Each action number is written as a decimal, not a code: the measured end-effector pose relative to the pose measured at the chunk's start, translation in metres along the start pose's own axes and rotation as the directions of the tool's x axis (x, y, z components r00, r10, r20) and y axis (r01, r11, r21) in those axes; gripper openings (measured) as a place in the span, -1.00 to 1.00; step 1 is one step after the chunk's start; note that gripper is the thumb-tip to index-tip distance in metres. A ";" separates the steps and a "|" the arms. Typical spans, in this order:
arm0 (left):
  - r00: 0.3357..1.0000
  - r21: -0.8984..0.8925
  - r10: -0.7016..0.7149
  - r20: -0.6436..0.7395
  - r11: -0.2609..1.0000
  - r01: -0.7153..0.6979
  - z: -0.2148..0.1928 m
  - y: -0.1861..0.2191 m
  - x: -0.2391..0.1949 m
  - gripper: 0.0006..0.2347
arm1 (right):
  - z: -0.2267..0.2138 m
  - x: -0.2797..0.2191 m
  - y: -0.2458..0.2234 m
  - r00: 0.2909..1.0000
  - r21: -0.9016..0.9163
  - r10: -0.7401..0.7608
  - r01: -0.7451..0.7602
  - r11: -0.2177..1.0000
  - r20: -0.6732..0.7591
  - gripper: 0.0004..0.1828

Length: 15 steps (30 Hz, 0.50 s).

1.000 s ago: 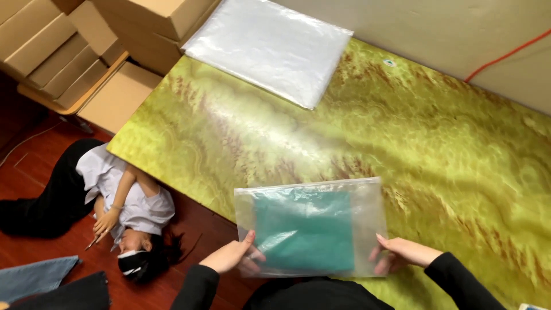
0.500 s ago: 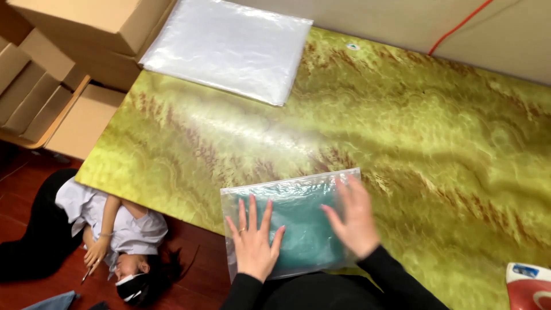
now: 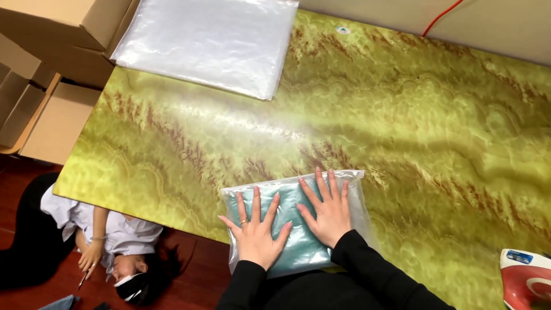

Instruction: The person irons a green t-shirt on both sides, folds it neatly, places it into a plastic bag, and then puts the bagged shirt into a cardboard box. The person then closes the box and places it with other boxes.

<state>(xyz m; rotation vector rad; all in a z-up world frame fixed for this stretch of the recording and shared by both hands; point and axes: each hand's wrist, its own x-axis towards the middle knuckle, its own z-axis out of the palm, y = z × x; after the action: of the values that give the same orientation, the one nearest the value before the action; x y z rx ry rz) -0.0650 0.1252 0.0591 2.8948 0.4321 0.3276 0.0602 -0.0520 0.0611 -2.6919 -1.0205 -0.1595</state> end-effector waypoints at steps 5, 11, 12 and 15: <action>1.000 -0.072 -0.018 -0.011 0.997 0.018 0.001 -0.002 0.002 -0.36 | 0.001 0.004 0.003 0.998 0.034 0.026 -0.028 0.999 0.053 -0.25; 0.926 -0.293 -0.351 0.137 0.879 0.376 0.000 -0.037 0.009 -0.37 | -0.013 0.004 0.047 0.981 0.181 0.186 -0.192 0.964 0.052 -0.22; 0.834 -0.411 -0.529 0.158 0.732 0.543 -0.002 -0.046 0.010 -0.36 | -0.015 0.001 0.062 0.958 0.234 0.280 -0.258 0.937 -0.066 -0.24; 0.586 -0.632 -0.669 0.456 0.219 0.743 -0.019 -0.073 0.025 -0.29 | -0.059 0.014 0.075 0.621 0.609 0.721 -0.711 0.352 0.308 -0.10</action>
<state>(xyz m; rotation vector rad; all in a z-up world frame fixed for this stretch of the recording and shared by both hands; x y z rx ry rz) -0.0659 0.2043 0.0657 1.5575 1.1933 0.1489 0.1197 -0.1133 0.1053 -2.1216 0.2334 0.3267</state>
